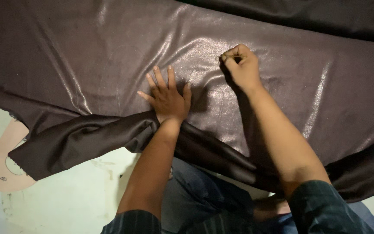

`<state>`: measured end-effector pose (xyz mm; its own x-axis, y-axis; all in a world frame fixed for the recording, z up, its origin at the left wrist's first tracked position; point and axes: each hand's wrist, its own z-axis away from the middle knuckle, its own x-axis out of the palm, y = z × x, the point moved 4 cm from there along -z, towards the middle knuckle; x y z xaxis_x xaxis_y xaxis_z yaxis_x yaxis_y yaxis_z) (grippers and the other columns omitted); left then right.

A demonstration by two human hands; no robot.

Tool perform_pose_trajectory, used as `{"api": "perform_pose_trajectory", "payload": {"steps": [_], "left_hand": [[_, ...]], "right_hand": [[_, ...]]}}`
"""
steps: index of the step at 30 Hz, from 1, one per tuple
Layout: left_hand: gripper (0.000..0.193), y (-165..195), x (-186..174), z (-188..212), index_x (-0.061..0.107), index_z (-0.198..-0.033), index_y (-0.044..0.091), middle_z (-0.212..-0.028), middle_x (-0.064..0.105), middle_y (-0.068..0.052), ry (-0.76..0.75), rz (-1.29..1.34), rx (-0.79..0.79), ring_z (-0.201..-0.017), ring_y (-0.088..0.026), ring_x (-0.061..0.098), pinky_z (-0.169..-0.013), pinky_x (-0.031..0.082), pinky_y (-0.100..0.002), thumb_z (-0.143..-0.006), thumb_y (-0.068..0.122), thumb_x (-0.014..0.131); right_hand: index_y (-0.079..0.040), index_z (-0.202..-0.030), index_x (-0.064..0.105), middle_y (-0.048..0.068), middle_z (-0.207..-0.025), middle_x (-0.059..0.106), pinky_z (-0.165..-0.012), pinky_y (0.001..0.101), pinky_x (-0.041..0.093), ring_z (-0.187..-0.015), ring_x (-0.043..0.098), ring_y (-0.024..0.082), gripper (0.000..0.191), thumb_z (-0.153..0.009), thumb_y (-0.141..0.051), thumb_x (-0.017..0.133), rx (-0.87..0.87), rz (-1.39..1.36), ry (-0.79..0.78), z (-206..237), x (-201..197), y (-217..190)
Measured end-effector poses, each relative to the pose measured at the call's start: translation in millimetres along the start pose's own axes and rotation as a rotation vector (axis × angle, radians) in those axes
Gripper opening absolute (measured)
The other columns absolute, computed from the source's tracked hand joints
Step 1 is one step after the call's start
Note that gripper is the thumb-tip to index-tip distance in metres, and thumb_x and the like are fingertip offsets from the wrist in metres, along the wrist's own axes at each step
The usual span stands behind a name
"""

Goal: The person places a U-shaped paper pattern on a large piece of dark fabric and traces its outline with a marking tool. After completing the trace, the person folds the fabric in half.

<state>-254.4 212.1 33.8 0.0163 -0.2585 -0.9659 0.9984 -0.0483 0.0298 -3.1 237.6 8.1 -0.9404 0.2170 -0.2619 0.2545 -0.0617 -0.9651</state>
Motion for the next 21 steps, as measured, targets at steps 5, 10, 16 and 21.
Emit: {"api": "perform_pose_trajectory", "payload": {"steps": [5, 10, 16, 21], "left_hand": [[0.083, 0, 1, 0, 0.010, -0.166, 0.020, -0.168, -0.006, -0.017, 0.021, -0.013, 0.006, -0.156, -0.043, -0.002, -0.115, 0.001, -0.080, -0.103, 0.068, 0.031], [0.083, -2, 5, -1, 0.012, -0.166, 0.019, -0.169, -0.005, -0.018, 0.040, -0.025, 0.003, -0.156, -0.043, 0.000, -0.114, 0.002, -0.080, -0.102, 0.068, 0.033], [0.080, -5, -1, -2, 0.029, -0.163, 0.017, -0.169, 0.012, -0.022, 0.127, 0.093, 0.042, -0.155, -0.046, 0.009, -0.112, 0.001, -0.082, -0.100, 0.062, 0.046], [0.063, -32, -32, -4, 0.046, -0.152, 0.004, -0.160, 0.036, -0.027, 0.082, 0.538, 0.187, -0.149, -0.048, 0.034, -0.113, 0.016, -0.073, -0.102, 0.041, 0.056]], "right_hand": [[-0.005, -0.093, 0.064, 0.007, -0.097, 0.073, -0.083, 0.0303, 0.057, -0.091, 0.068, 0.014, 0.007, -0.093, 0.001, 0.068, -0.040, 0.026, -0.042, 4, 4, -4], [-0.004, -0.088, 0.059, 0.008, -0.094, 0.071, -0.082, 0.0313, 0.057, -0.089, 0.067, 0.014, 0.007, -0.090, 0.001, 0.064, -0.029, 0.087, -0.053, 6, -1, -2], [-0.008, -0.085, 0.061, 0.007, -0.088, 0.069, -0.080, 0.0320, 0.052, -0.081, 0.062, 0.014, 0.028, -0.107, -0.024, 0.053, 0.229, -0.004, -0.052, 52, -16, -4], [-0.002, -0.116, 0.065, 0.015, -0.102, 0.069, -0.092, 0.0459, 0.052, -0.099, 0.068, 0.035, 0.033, -0.104, -0.026, 0.045, 0.102, 0.236, -0.315, 135, -1, -25]]}}
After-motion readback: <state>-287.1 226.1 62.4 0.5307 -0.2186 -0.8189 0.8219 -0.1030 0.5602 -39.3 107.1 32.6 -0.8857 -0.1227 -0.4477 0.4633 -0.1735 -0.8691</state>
